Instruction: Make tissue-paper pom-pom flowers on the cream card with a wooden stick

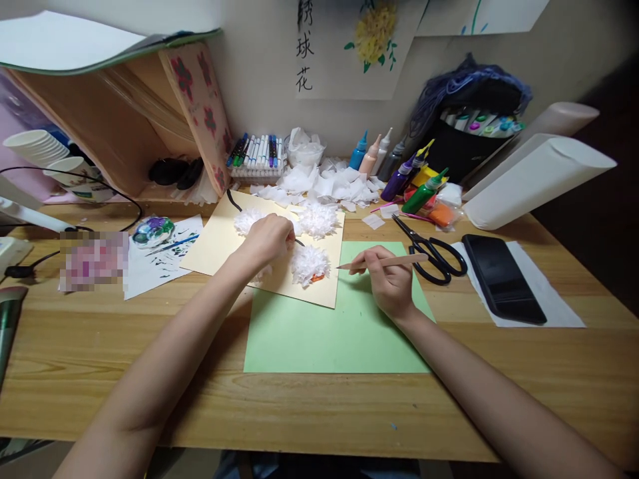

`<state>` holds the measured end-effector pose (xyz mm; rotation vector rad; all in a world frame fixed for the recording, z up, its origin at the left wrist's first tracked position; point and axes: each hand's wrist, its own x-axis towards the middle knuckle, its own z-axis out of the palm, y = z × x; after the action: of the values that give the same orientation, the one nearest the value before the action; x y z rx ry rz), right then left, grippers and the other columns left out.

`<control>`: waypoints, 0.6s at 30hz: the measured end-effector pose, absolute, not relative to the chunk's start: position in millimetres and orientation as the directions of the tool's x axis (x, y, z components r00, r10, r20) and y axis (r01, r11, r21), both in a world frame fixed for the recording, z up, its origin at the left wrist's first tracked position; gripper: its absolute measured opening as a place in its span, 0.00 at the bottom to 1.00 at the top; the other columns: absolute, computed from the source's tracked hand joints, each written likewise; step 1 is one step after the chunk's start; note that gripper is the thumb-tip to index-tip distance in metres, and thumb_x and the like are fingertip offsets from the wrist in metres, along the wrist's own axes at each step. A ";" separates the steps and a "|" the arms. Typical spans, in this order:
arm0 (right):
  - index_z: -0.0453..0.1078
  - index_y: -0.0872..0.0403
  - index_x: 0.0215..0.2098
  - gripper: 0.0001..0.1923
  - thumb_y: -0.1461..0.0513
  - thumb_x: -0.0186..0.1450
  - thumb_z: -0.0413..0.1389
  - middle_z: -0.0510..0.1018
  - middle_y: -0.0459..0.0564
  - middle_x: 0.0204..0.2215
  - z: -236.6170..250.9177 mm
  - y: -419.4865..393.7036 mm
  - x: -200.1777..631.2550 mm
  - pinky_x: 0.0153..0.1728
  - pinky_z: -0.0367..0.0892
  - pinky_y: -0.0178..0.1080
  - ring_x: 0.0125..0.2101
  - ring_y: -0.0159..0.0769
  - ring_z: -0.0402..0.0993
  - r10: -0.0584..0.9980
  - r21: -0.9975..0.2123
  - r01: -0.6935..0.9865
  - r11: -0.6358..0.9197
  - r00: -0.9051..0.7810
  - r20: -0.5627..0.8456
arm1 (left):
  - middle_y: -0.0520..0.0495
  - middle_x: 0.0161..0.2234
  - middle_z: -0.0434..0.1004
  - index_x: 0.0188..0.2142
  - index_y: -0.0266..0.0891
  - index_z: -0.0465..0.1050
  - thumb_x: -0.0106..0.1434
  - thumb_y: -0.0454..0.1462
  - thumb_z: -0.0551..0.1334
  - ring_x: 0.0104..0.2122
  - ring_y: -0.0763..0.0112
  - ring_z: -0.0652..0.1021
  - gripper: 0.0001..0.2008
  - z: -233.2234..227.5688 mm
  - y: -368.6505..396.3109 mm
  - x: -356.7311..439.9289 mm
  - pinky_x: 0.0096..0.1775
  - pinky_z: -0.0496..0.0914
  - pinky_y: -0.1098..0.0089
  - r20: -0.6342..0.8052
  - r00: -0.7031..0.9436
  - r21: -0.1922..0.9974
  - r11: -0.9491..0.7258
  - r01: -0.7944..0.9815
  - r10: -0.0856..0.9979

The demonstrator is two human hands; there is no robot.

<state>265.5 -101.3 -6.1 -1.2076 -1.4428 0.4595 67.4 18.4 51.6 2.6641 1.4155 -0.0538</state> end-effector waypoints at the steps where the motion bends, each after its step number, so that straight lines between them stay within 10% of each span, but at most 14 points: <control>1: 0.70 0.53 0.27 0.15 0.59 0.68 0.47 0.75 0.45 0.22 -6.6 -101.0 265.9 0.25 0.67 0.35 0.22 0.30 0.72 0.859 -0.843 0.379 0.382 0.192 0.475 | 0.44 0.35 0.80 0.33 0.39 0.78 0.54 0.31 0.58 0.37 0.62 0.76 0.10 54.6 21.2 63.7 0.33 0.66 0.69 -0.073 0.550 0.114 -0.540 0.834 0.832; 18: 0.70 0.53 0.26 0.15 0.60 0.68 0.48 0.74 0.44 0.19 -9.7 -105.4 264.8 0.25 0.66 0.36 0.21 0.31 0.72 0.868 -0.833 0.401 0.381 0.154 0.472 | 0.41 0.40 0.78 0.40 0.36 0.74 0.57 0.41 0.60 0.43 0.57 0.75 0.14 53.7 33.5 48.2 0.39 0.67 0.65 0.022 0.537 0.037 -0.537 0.842 0.843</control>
<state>264.8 -105.4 -9.7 -1.2158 -1.4523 0.4933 48.2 33.5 53.7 2.7345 1.4998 0.0578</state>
